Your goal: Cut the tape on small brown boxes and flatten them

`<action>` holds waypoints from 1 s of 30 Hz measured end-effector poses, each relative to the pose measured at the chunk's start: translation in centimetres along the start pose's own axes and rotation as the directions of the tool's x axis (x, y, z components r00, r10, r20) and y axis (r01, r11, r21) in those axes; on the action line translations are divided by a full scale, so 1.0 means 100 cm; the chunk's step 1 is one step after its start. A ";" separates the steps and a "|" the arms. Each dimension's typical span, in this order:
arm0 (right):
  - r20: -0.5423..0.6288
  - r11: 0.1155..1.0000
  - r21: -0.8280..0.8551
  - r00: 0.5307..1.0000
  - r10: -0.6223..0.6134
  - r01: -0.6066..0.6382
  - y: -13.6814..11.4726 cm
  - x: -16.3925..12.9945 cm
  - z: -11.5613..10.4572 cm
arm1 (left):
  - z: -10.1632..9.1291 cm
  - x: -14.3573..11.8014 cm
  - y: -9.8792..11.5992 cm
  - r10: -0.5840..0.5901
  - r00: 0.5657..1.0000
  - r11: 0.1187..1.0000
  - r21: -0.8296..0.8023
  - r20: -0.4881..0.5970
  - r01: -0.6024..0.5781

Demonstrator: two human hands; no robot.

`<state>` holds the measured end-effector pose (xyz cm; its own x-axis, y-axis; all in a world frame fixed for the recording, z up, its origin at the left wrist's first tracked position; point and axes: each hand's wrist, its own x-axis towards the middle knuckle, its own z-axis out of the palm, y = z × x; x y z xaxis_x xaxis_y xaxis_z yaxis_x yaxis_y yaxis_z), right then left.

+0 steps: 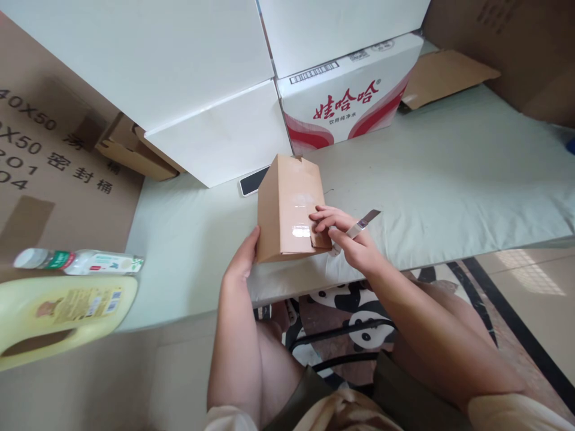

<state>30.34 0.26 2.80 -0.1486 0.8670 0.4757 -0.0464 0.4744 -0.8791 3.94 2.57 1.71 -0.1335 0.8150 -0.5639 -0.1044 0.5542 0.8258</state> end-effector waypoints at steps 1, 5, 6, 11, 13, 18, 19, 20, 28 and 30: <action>-0.002 1.000 -0.005 1.000 -0.006 0.006 0.000 0.000 0.000 | 0.000 0.001 -0.001 0.018 1.000 1.000 0.012 0.003 -0.018; -0.005 1.000 -0.030 1.000 -0.005 0.005 0.000 0.000 0.002 | -0.001 0.005 -0.005 0.077 0.997 0.995 0.070 -0.012 -0.076; -0.008 0.999 -0.035 1.000 -0.001 0.001 0.001 0.000 0.003 | -0.001 0.006 -0.006 0.080 0.997 0.994 0.081 -0.016 -0.078; -0.056 0.998 -0.062 0.998 0.009 -0.012 0.008 -0.004 0.007 | 0.000 0.008 -0.010 0.096 0.995 0.989 0.112 -0.027 -0.092; -0.070 0.998 -0.069 0.997 0.009 -0.014 0.010 -0.006 0.007 | 0.001 0.006 -0.009 0.092 0.995 0.989 0.120 -0.028 -0.088; -0.069 0.997 -0.064 0.997 0.035 -0.039 0.009 -0.008 0.006 | 0.004 0.001 -0.005 0.082 0.997 0.989 0.122 -0.011 -0.080; -0.071 0.997 -0.064 0.997 0.039 -0.044 0.009 -0.008 0.005 | 0.004 0.001 -0.004 0.089 0.996 0.989 0.121 -0.011 -0.087; -0.073 0.997 -0.064 0.996 0.042 -0.046 0.008 -0.008 0.005 | 0.004 0.001 -0.004 0.094 0.996 0.988 0.121 -0.008 -0.092; -0.081 0.997 -0.042 0.995 0.057 -0.061 0.008 -0.008 0.007 | 0.007 -0.001 -0.003 0.089 0.996 0.988 0.130 -0.014 -0.086; -0.080 0.997 -0.039 0.995 0.062 -0.065 0.008 -0.008 0.006 | 0.007 -0.001 -0.003 0.093 0.996 0.988 0.127 -0.010 -0.091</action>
<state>29.78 -0.13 1.71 -0.0721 0.9040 0.4214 0.0018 0.4227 -0.9063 4.63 2.44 1.55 -0.1529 0.8613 -0.4846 0.0345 0.4947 0.8684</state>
